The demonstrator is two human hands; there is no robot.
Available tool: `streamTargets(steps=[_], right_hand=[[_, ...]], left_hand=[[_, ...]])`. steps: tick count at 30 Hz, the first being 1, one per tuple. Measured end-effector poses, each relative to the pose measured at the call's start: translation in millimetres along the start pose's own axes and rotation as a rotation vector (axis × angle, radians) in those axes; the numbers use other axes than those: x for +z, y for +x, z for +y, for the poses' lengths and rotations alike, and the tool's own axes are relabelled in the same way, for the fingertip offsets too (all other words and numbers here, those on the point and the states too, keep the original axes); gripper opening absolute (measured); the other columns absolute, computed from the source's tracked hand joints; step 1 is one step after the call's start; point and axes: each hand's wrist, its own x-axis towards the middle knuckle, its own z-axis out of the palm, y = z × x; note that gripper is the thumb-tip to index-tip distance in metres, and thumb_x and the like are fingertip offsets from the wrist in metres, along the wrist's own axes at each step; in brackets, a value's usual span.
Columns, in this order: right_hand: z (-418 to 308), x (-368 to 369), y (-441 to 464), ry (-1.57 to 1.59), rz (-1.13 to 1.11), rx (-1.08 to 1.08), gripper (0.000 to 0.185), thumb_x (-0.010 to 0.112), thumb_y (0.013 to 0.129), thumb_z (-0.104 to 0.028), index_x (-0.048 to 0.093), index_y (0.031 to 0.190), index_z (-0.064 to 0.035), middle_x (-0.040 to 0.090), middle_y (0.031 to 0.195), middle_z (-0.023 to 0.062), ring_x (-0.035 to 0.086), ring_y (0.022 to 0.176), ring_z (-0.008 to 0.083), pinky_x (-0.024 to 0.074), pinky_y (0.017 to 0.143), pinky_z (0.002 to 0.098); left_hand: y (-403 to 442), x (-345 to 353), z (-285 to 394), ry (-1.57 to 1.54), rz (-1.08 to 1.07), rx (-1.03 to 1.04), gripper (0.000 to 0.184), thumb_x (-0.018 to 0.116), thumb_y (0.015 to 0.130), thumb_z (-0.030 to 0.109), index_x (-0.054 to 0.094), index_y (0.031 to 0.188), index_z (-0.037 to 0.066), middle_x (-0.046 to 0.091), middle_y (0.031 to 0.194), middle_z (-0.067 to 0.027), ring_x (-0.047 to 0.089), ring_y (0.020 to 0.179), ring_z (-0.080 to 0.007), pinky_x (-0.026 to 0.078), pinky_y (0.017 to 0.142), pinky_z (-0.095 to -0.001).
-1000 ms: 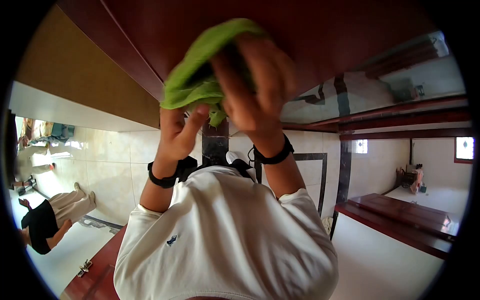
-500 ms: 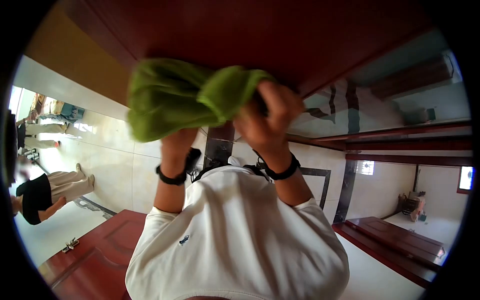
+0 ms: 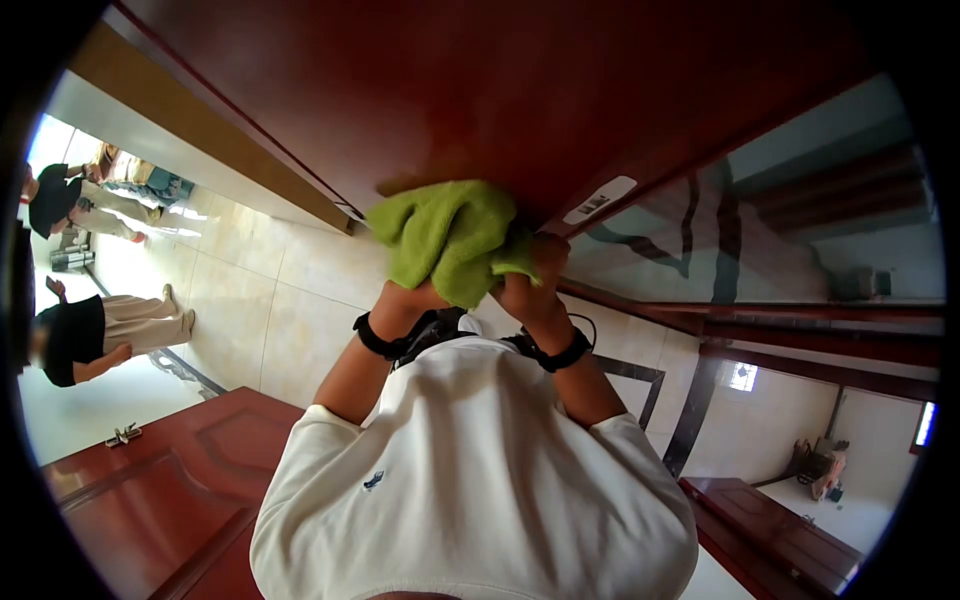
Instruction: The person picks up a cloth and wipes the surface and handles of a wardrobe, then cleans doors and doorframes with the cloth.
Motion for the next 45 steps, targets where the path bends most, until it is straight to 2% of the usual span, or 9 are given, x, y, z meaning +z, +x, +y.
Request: streamTargets(steps=[3, 7, 13, 19, 21, 31, 33, 37, 45], right_hand=[[8.5, -3.5, -19.4, 0.026, -0.084, 0.006, 0.023, 0.074, 0.067, -0.012, 0.061, 0.086, -0.0097, 0.054, 0.114, 0.0078, 0.050, 0.104, 0.0211, 0.0410, 0.082, 0.0414], [18.0, -21.7, -13.4, -0.030, -0.150, -0.146, 0.017, 0.071, 0.069, -0.010, 0.058, 0.079, -0.0136, 0.057, 0.109, 0.0024, 0.051, 0.104, 0.0210, 0.0380, 0.085, 0.0408], [19.3, -31.3, 42.6, -0.087, 0.117, -0.121, 0.019, 0.073, 0.073, -0.016, 0.056, 0.082, -0.0149, 0.061, 0.109, 0.0034, 0.050, 0.104, 0.0262, 0.0360, 0.085, 0.0410], [21.9, 9.2, 32.3, 0.021, 0.308, -0.024, 0.021, 0.073, 0.078, -0.024, 0.056, 0.086, -0.0150, 0.056, 0.112, 0.0031, 0.041, 0.114, 0.0274, 0.0370, 0.086, 0.0466], [39.9, 36.9, -15.5, 0.011, 0.240, -0.056, 0.022, 0.073, 0.078, -0.025, 0.057, 0.088, -0.0144, 0.055, 0.114, 0.0034, 0.040, 0.115, 0.0283, 0.0372, 0.086, 0.0493], [20.0, 24.1, -70.1, -0.034, -0.192, -0.042, 0.021, 0.073, 0.072, -0.018, 0.065, 0.090, -0.0130, 0.050, 0.122, 0.0020, 0.021, 0.140, 0.0337, 0.0308, 0.102, 0.0643], [19.1, 10.1, -59.5, -0.073, -0.256, -0.107, 0.026, 0.072, 0.074, -0.012, 0.063, 0.099, -0.0073, 0.046, 0.120, 0.0105, 0.020, 0.140, 0.0392, 0.0273, 0.102, 0.0679], [12.0, -21.8, -23.5, -0.048, -0.290, -0.068, 0.028, 0.075, 0.072, -0.018, 0.065, 0.098, -0.0151, 0.050, 0.126, 0.0056, 0.031, 0.136, 0.0332, 0.0309, 0.103, 0.0631], [7.2, -36.2, -3.3, 0.186, -0.101, 0.101, 0.039, 0.069, 0.073, -0.005, 0.059, 0.111, -0.0010, 0.053, 0.120, 0.0184, 0.051, 0.106, 0.0387, 0.0416, 0.092, 0.0481]], left_hand=[[-33.7, 9.1, -36.2, 0.247, -0.223, 0.095, 0.061, 0.076, 0.077, 0.026, 0.053, 0.130, 0.007, 0.051, 0.135, -0.0109, 0.047, 0.125, -0.0295, 0.034, 0.108, -0.0429], [-60.5, -9.8, -51.5, 0.065, -0.182, -0.170, 0.060, 0.073, 0.079, 0.021, 0.050, 0.132, 0.007, 0.052, 0.134, -0.0125, 0.045, 0.127, -0.0310, 0.032, 0.108, -0.0446], [17.4, -86.1, 9.6, 0.385, 0.003, 0.095, 0.064, 0.076, 0.076, 0.024, 0.052, 0.132, 0.004, 0.048, 0.139, -0.0143, 0.040, 0.132, -0.0350, 0.029, 0.111, -0.0445], [34.2, -56.7, 21.1, 0.066, -0.040, 0.051, 0.076, 0.071, 0.081, 0.033, 0.036, 0.144, 0.010, 0.032, 0.151, -0.0099, 0.026, 0.141, -0.0292, 0.018, 0.116, -0.0421], [8.7, -45.2, -6.8, 0.440, -0.070, 0.062, 0.074, 0.076, 0.078, 0.028, 0.041, 0.141, 0.009, 0.040, 0.146, -0.0129, 0.031, 0.137, -0.0307, 0.021, 0.115, -0.0429], [-103.0, -16.3, -85.0, 0.015, 0.055, -0.389, 0.050, 0.069, 0.081, 0.010, 0.052, 0.128, 0.002, 0.055, 0.129, -0.0158, 0.049, 0.122, -0.0321, 0.038, 0.103, -0.0405], [-93.1, -22.0, -74.2, 0.438, 0.162, -0.181, 0.044, 0.066, 0.082, 0.008, 0.056, 0.124, 0.002, 0.056, 0.127, -0.0155, 0.050, 0.119, -0.0348, 0.039, 0.102, -0.0429], [-30.4, -71.8, -45.9, 0.419, 0.279, 0.051, 0.034, 0.061, 0.082, 0.004, 0.061, 0.116, 0.003, 0.059, 0.122, -0.0144, 0.054, 0.114, -0.0341, 0.040, 0.101, -0.0445], [54.4, -54.6, 23.4, 0.473, 0.202, 0.387, 0.047, 0.073, 0.073, 0.014, 0.061, 0.118, 0.004, 0.060, 0.120, -0.0145, 0.054, 0.114, -0.0337, 0.039, 0.102, -0.0451]])
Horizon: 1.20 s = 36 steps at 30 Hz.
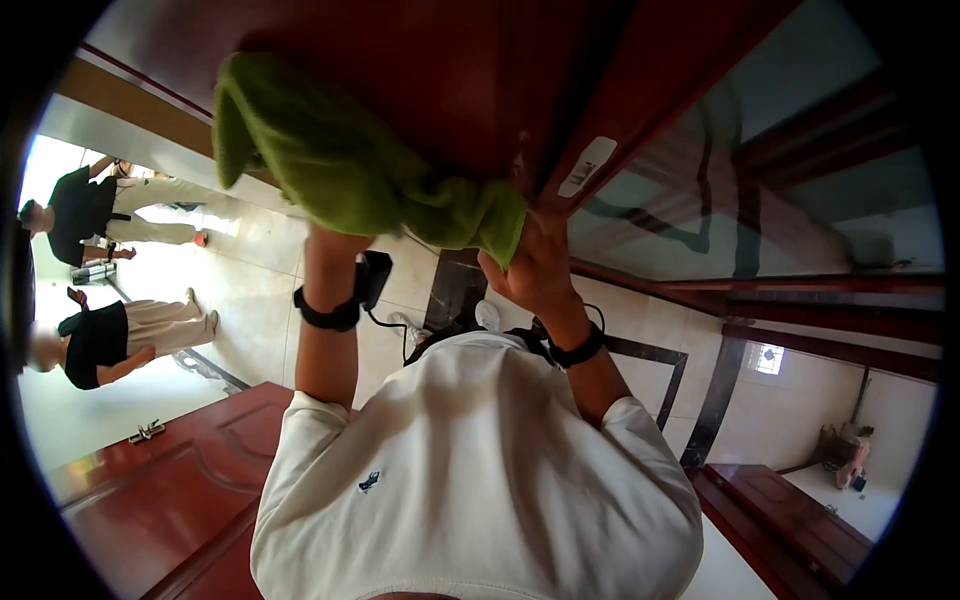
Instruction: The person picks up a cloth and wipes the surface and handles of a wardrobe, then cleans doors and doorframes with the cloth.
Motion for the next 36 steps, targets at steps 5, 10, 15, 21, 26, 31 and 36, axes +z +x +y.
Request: streamTargets(steps=[5, 10, 15, 21, 26, 31, 36], right_hand=[[-10.3, -1.3, -26.0, 0.204, -0.202, 0.227, 0.039, 0.066, 0.076, -0.005, 0.054, 0.113, 0.0005, 0.055, 0.106, 0.0208, 0.053, 0.090, 0.0397, 0.0442, 0.079, 0.0469], [-0.1, -1.6, -44.7, 0.308, -0.282, 0.265, 0.048, 0.067, 0.077, -0.010, 0.048, 0.119, 0.0026, 0.055, 0.108, 0.0249, 0.055, 0.093, 0.0435, 0.0458, 0.083, 0.0478], [1.5, 10.5, -58.3, 0.454, -0.218, 0.404, 0.058, 0.070, 0.078, -0.013, 0.043, 0.125, 0.0051, 0.049, 0.122, 0.0276, 0.050, 0.110, 0.0452, 0.0415, 0.095, 0.0463], [-9.2, 13.3, -21.0, 0.345, -0.070, 0.269, 0.060, 0.071, 0.077, -0.012, 0.043, 0.127, 0.0045, 0.048, 0.124, 0.0271, 0.049, 0.110, 0.0448, 0.0410, 0.094, 0.0490], [-5.4, 22.2, 8.4, 0.132, -0.004, 0.146, 0.064, 0.072, 0.077, -0.014, 0.042, 0.130, 0.0052, 0.045, 0.126, 0.0261, 0.041, 0.112, 0.0432, 0.0361, 0.095, 0.0489], [2.4, 36.3, 2.7, 0.053, 0.061, 0.153, 0.070, 0.075, 0.075, -0.026, 0.043, 0.129, 0.0043, 0.042, 0.127, 0.0268, 0.039, 0.111, 0.0437, 0.0335, 0.093, 0.0531], [35.0, 58.7, -52.0, 0.076, -0.064, 0.123, 0.057, 0.074, 0.075, -0.021, 0.049, 0.122, 0.0014, 0.047, 0.122, 0.0238, 0.042, 0.109, 0.0424, 0.0338, 0.093, 0.0527]], left_hand=[[9.4, 26.7, 44.8, -0.309, -0.278, -0.152, 0.062, 0.071, 0.079, 0.032, 0.052, 0.133, 0.009, 0.047, 0.141, -0.0134, 0.038, 0.133, -0.0335, 0.025, 0.112, -0.0453], [-37.2, 50.9, 50.8, -0.253, -0.505, -0.123, 0.064, 0.071, 0.081, 0.027, 0.047, 0.138, 0.009, 0.043, 0.144, -0.0114, 0.036, 0.136, -0.0283, 0.027, 0.113, -0.0417], [-106.3, 76.2, 51.6, -0.455, -0.548, -0.299, 0.053, 0.072, 0.080, 0.021, 0.055, 0.129, 0.007, 0.052, 0.136, -0.0111, 0.046, 0.127, -0.0288, 0.033, 0.108, -0.0419], [-87.8, 37.7, 37.3, -0.169, -0.262, -0.390, 0.045, 0.077, 0.072, 0.019, 0.064, 0.113, 0.006, 0.063, 0.117, -0.0117, 0.056, 0.111, -0.0316, 0.042, 0.097, -0.0432], [-0.3, -17.0, 18.1, 0.061, -0.208, -0.118, 0.043, 0.081, 0.068, 0.022, 0.067, 0.106, 0.006, 0.068, 0.108, -0.0076, 0.064, 0.099, -0.0284, 0.048, 0.089, -0.0420], [-22.9, 27.7, 27.1, -0.183, -0.046, -0.339, 0.052, 0.075, 0.077, 0.028, 0.058, 0.121, 0.006, 0.058, 0.124, -0.0116, 0.054, 0.114, -0.0311, 0.041, 0.098, -0.0442], [-98.9, 72.8, -3.3, -0.154, -0.112, -0.355, 0.046, 0.072, 0.082, 0.018, 0.055, 0.124, 0.006, 0.058, 0.123, -0.0112, 0.053, 0.117, -0.0289, 0.043, 0.098, -0.0397]])
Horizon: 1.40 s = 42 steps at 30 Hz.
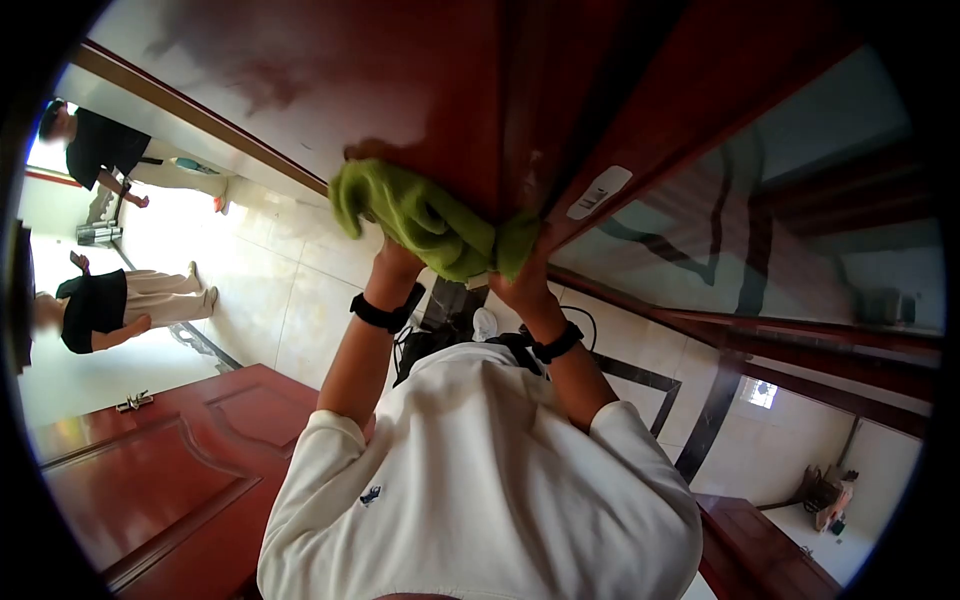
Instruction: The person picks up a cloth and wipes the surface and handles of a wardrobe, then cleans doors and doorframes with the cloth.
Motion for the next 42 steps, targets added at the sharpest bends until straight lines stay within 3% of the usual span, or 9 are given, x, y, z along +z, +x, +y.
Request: streamTargets(steps=[8, 10, 17, 24, 31, 34, 35, 37, 42], right_hand=[[15.2, -3.5, -30.8, 0.082, -0.314, 0.195, 0.043, 0.071, 0.074, -0.006, 0.053, 0.112, 0.0016, 0.048, 0.116, 0.0269, 0.050, 0.102, 0.0429, 0.0429, 0.086, 0.0463], [11.3, -12.8, -21.2, 0.150, -0.251, 0.198, 0.039, 0.070, 0.074, -0.004, 0.054, 0.109, 0.0013, 0.052, 0.112, 0.0257, 0.053, 0.099, 0.0423, 0.0447, 0.081, 0.0470], [-37.2, -45.6, 46.1, 0.257, -0.096, -0.048, 0.036, 0.068, 0.072, -0.001, 0.055, 0.106, -0.0003, 0.059, 0.102, 0.0206, 0.057, 0.086, 0.0418, 0.0477, 0.078, 0.0467], [-68.5, -43.0, 60.7, 0.438, -0.051, 0.064, 0.041, 0.066, 0.075, -0.002, 0.053, 0.113, 0.0035, 0.057, 0.109, 0.0221, 0.056, 0.096, 0.0417, 0.0459, 0.085, 0.0451], [-89.9, -43.9, 81.7, 0.041, 0.036, -0.083, 0.044, 0.068, 0.074, -0.004, 0.054, 0.116, 0.0029, 0.049, 0.123, 0.0264, 0.051, 0.110, 0.0434, 0.0432, 0.093, 0.0515], [-100.5, -54.1, 114.8, -0.078, 0.116, -0.193, 0.048, 0.070, 0.075, -0.009, 0.054, 0.118, 0.0026, 0.049, 0.127, 0.0244, 0.049, 0.113, 0.0437, 0.0412, 0.096, 0.0535], [-101.8, -53.7, 122.1, -0.102, 0.155, -0.228, 0.050, 0.071, 0.075, -0.011, 0.054, 0.120, 0.0025, 0.048, 0.130, 0.0235, 0.049, 0.115, 0.0443, 0.0397, 0.097, 0.0543], [-99.6, -40.2, 115.7, -0.087, 0.134, -0.161, 0.051, 0.072, 0.076, -0.013, 0.054, 0.121, 0.0021, 0.048, 0.131, 0.0233, 0.048, 0.116, 0.0449, 0.0376, 0.099, 0.0549], [-67.8, 12.4, 38.6, -0.019, -0.028, 0.069, 0.055, 0.071, 0.079, -0.019, 0.051, 0.126, 0.0012, 0.046, 0.133, 0.0243, 0.045, 0.120, 0.0454, 0.0316, 0.103, 0.0563]], left_hand=[[-72.7, 13.3, -29.3, 0.332, -0.113, -0.097, 0.060, 0.074, 0.079, 0.027, 0.051, 0.130, 0.004, 0.053, 0.131, -0.0150, 0.047, 0.123, -0.0331, 0.036, 0.105, -0.0448], [-68.0, 13.3, -29.2, 0.089, -0.080, -0.225, 0.061, 0.073, 0.080, 0.025, 0.050, 0.132, 0.004, 0.051, 0.133, -0.0164, 0.044, 0.126, -0.0337, 0.032, 0.107, -0.0461], [49.1, -70.1, 24.5, 0.181, 0.035, 0.218, 0.049, 0.075, 0.078, 0.020, 0.060, 0.122, 0.006, 0.057, 0.128, -0.0118, 0.050, 0.120, -0.0325, 0.036, 0.105, -0.0459], [77.7, -61.9, 65.6, 0.058, -0.212, 0.205, 0.053, 0.081, 0.072, 0.027, 0.063, 0.118, 0.006, 0.059, 0.125, -0.0116, 0.051, 0.119, -0.0333, 0.036, 0.104, -0.0474], [81.1, -99.8, 50.3, 0.026, -0.022, 0.209, 0.057, 0.081, 0.073, 0.025, 0.061, 0.122, 0.006, 0.060, 0.126, -0.0117, 0.054, 0.118, -0.0313, 0.039, 0.102, -0.0456], [100.3, -130.1, 57.1, -0.245, -0.100, -0.218, 0.049, 0.079, 0.069, 0.027, 0.065, 0.111, 0.006, 0.061, 0.123, -0.0103, 0.053, 0.118, -0.0313, 0.038, 0.102, -0.0462], [107.2, -127.0, 58.2, -0.254, -0.099, -0.202, 0.049, 0.079, 0.069, 0.027, 0.065, 0.111, 0.006, 0.061, 0.123, -0.0103, 0.053, 0.118, -0.0313, 0.038, 0.102, -0.0462], [118.0, -110.5, 66.9, 0.057, -0.115, 0.270, 0.042, 0.073, 0.074, 0.026, 0.065, 0.111, 0.006, 0.062, 0.118, -0.0108, 0.056, 0.112, -0.0318, 0.042, 0.096, -0.0451], [98.2, -92.5, 56.5, -0.159, -0.429, 0.275, 0.044, 0.071, 0.074, 0.017, 0.062, 0.115, 0.005, 0.059, 0.122, -0.0143, 0.052, 0.115, -0.0362, 0.041, 0.098, -0.0445]])
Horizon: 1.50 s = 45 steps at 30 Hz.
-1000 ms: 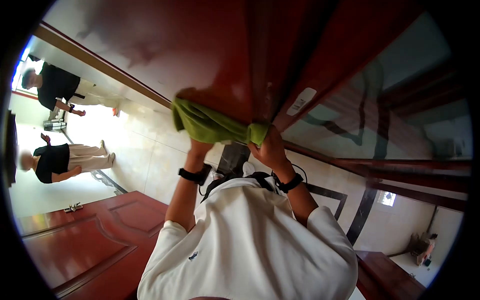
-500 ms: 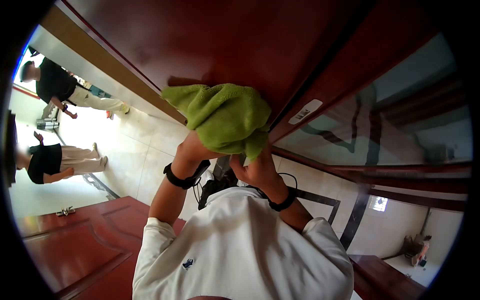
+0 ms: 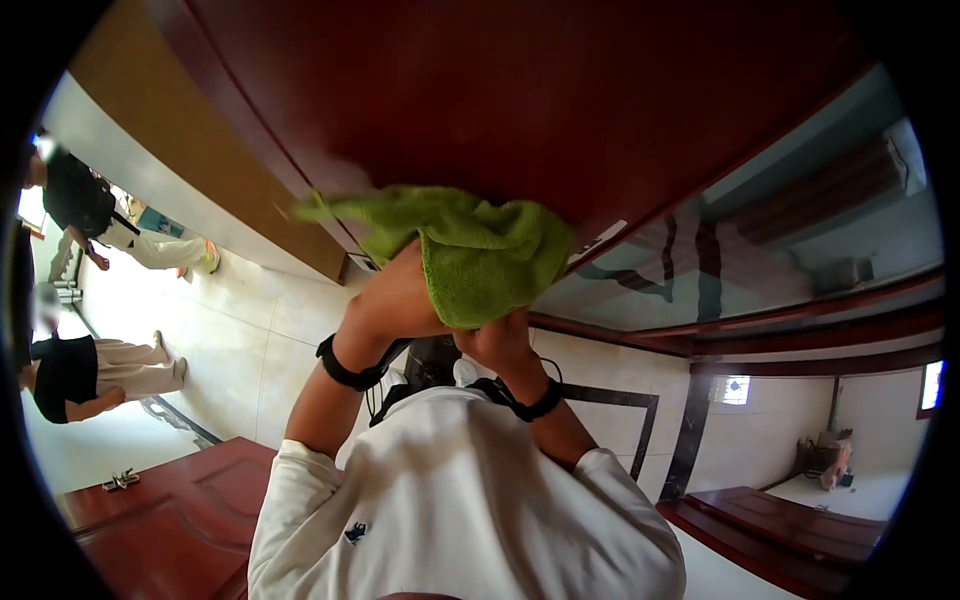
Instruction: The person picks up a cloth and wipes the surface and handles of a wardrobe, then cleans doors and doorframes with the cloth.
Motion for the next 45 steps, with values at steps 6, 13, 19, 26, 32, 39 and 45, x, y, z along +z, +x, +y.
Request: streamTargets(steps=[6, 13, 19, 26, 32, 39, 45], right_hand=[[-44.5, -37.6, 54.8, -0.340, 0.154, -0.041, 0.057, 0.067, 0.079, -0.014, 0.045, 0.128, 0.0044, 0.039, 0.132, 0.0309, 0.037, 0.123, 0.0448, 0.0296, 0.102, 0.0555], [-98.7, -43.1, 199.4, -0.475, 0.528, -0.228, 0.041, 0.061, 0.075, -0.018, 0.058, 0.114, -0.0030, 0.048, 0.124, 0.0218, 0.042, 0.118, 0.0435, 0.0273, 0.101, 0.0565], [-71.9, 11.5, 141.0, -0.424, 0.300, -0.441, 0.010, 0.066, 0.073, -0.016, 0.071, 0.081, -0.0167, 0.066, 0.097, -0.0016, 0.059, 0.099, 0.0197, 0.0411, 0.097, 0.0445], [-72.6, 3.6, 128.7, -0.343, 0.269, -0.321, 0.025, 0.063, 0.080, -0.014, 0.072, 0.103, -0.0102, 0.065, 0.113, 0.0080, 0.057, 0.112, 0.0254, 0.0377, 0.098, 0.0475], [-100.2, -1.7, 178.4, -0.471, 0.522, -0.416, 0.023, 0.066, 0.076, -0.009, 0.073, 0.098, -0.0135, 0.063, 0.115, 0.0065, 0.057, 0.107, 0.0276, 0.0401, 0.090, 0.0461], [-49.2, 69.5, 66.6, -0.485, 0.022, -0.389, 0.017, 0.068, 0.078, -0.018, 0.073, 0.093, -0.0223, 0.063, 0.109, -0.0092, 0.058, 0.106, 0.0190, 0.0339, 0.100, 0.0443], [-83.7, 38.3, 124.0, -0.406, 0.183, -0.275, 0.019, 0.066, 0.078, -0.012, 0.072, 0.095, -0.0161, 0.063, 0.115, 0.0041, 0.058, 0.107, 0.0270, 0.0340, 0.099, 0.0453]], left_hand=[[-69.2, -19.5, -17.6, -0.327, 0.257, -0.125, 0.043, 0.070, 0.077, 0.008, 0.059, 0.117, 0.001, 0.062, 0.118, -0.0131, 0.058, 0.108, -0.0304, 0.043, 0.096, -0.0399], [-64.8, -62.5, -14.6, -0.747, 0.520, -0.412, 0.033, 0.058, 0.087, 0.008, 0.056, 0.118, -0.005, 0.064, 0.113, -0.0105, 0.060, 0.100, -0.0165, 0.049, 0.086, -0.0299], [-96.4, -36.7, -30.9, -0.803, 0.531, -0.554, 0.030, 0.054, 0.089, 0.007, 0.056, 0.117, -0.003, 0.064, 0.108, -0.0084, 0.060, 0.095, -0.0148, 0.049, 0.081, -0.0288], [-81.7, -52.2, -12.0, -0.199, 0.476, -0.241, 0.037, 0.068, 0.071, 0.003, 0.063, 0.108, 0.000, 0.065, 0.106, -0.0146, 0.062, 0.095, -0.0308, 0.047, 0.084, -0.0376], [-71.7, -69.6, -7.9, -0.189, 0.407, -0.032, 0.028, 0.058, 0.074, 0.002, 0.064, 0.102, 0.000, 0.064, 0.108, -0.0146, 0.060, 0.098, -0.0313, 0.045, 0.087, -0.0377], [-124.3, -30.9, -58.6, -0.233, 0.521, -0.394, 0.026, 0.059, 0.072, -0.005, 0.063, 0.097, -0.002, 0.065, 0.099, -0.0139, 0.062, 0.087, -0.0272, 0.048, 0.078, -0.0344], [-103.3, -55.4, -45.8, -0.115, 0.613, -0.215, 0.030, 0.069, 0.071, -0.002, 0.064, 0.100, 0.000, 0.066, 0.100, -0.0111, 0.064, 0.090, -0.0238, 0.049, 0.080, -0.0332]])
